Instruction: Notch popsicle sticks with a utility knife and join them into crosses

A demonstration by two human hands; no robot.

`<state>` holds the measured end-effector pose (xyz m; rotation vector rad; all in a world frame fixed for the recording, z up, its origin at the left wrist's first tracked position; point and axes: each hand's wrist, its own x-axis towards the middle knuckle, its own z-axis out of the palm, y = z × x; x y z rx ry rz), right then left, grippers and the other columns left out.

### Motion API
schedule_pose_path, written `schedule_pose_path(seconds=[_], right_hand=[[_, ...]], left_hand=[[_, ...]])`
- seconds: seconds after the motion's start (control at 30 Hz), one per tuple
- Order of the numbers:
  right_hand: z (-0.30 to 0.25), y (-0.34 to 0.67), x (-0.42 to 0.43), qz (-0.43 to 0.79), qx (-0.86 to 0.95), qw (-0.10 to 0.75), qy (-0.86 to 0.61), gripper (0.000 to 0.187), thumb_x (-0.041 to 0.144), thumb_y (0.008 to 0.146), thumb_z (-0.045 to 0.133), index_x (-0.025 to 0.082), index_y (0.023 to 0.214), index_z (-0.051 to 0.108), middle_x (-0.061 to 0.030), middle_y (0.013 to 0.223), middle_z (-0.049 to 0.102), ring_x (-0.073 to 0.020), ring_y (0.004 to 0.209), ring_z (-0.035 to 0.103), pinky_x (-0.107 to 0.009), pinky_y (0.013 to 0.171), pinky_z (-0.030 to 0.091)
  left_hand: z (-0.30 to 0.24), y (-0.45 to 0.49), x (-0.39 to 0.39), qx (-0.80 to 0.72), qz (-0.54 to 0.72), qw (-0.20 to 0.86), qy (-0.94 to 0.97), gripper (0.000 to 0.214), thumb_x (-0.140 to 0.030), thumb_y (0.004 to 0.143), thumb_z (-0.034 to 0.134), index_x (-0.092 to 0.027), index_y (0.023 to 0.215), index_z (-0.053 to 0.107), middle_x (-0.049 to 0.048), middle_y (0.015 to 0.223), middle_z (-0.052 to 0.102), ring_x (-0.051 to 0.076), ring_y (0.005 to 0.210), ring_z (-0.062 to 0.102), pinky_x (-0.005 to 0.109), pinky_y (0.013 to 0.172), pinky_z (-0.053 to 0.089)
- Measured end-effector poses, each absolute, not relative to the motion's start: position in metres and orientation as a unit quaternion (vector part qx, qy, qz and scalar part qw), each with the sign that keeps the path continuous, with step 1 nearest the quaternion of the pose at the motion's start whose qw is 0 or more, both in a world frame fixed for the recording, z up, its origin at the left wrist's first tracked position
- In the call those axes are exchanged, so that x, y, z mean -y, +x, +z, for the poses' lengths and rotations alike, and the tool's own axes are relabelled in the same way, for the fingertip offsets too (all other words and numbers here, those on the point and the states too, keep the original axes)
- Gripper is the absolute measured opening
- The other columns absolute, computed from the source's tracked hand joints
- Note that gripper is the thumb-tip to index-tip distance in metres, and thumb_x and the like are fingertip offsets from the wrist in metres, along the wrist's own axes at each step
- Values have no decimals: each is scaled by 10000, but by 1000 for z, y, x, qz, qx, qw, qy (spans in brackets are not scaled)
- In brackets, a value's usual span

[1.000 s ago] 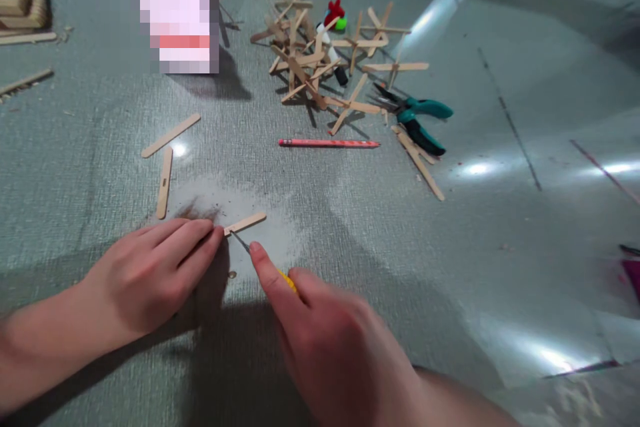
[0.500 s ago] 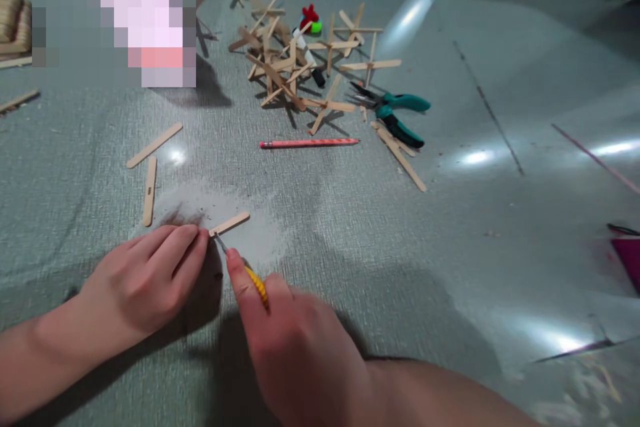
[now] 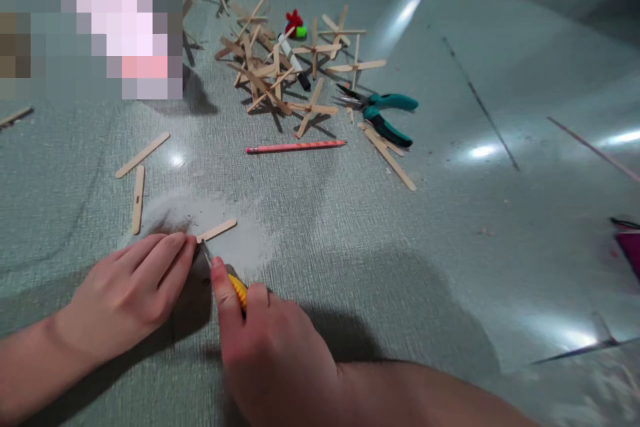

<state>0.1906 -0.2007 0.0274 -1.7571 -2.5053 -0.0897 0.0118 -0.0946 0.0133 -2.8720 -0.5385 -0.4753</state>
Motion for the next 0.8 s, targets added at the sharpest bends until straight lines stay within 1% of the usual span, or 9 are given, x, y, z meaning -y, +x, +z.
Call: schedule_pose_path(seconds=[0.13,0.2,0.3,0.37,0.43,0.5,0.57,0.67,0.8], right_hand=[[26,190,200,-13,816,61,-574,582,12,706,494,66,1243,712,-26,561,583,-168,344,521,-292,322,403],[26,192,199,-2,815,71,-575,581,11,714,478,58,1247,707,-27,557,580,-174,341,525,-297,315,403],[27,201,196,46,810,70,-580,592,20,753,467,54,1314,655,-13,577,586,-171,347,536,-297,332,428],[29,209,196,111,800,88,-583,589,32,813,448,73,1383,590,-3,620,611,-169,395,579,-291,383,478],[31,218,195,170,781,136,-585,555,66,902,430,115,1449,510,3,684,652,-164,488,639,-279,477,536],[33,225,193,192,761,189,-590,533,113,963,444,152,1495,436,4,752,691,-155,579,675,-265,570,566],[32,230,190,181,750,211,-601,526,134,978,468,160,1501,413,1,790,713,-153,617,688,-262,599,567],[27,235,186,150,763,172,-605,466,164,987,463,192,1452,473,-8,819,731,-177,601,690,-301,547,550],[24,241,181,120,785,122,-595,424,171,993,430,233,1397,541,-28,921,758,-188,582,690,-323,506,529]], left_hand=[[14,14,95,179,-152,103,-967,255,-9,916,457,35,947,706,175,826,720,276,689,696,364,498,587],[15,15,95,178,-151,104,-967,264,-13,920,446,28,946,707,171,830,721,271,690,693,363,503,582],[16,13,93,177,-148,92,-969,292,-18,929,417,2,926,709,167,851,721,263,695,684,360,502,561],[15,11,88,183,-140,71,-971,303,-29,937,406,-19,923,709,166,876,719,272,728,682,365,502,538],[13,7,82,209,-130,39,-968,274,-56,948,431,-45,948,706,152,905,715,274,766,676,376,533,527],[10,4,76,254,-126,-8,-959,207,-103,956,495,-88,983,699,114,926,709,257,783,662,386,597,530],[6,1,71,295,-132,-61,-944,161,-134,956,540,-138,1005,693,76,945,703,231,793,646,381,659,523],[3,-2,67,321,-149,-117,-928,182,-120,958,531,-177,1002,698,53,967,695,202,805,630,356,690,501],[4,-3,65,322,-168,-168,-916,217,-134,976,519,-208,992,723,31,957,694,164,790,626,309,670,481]])
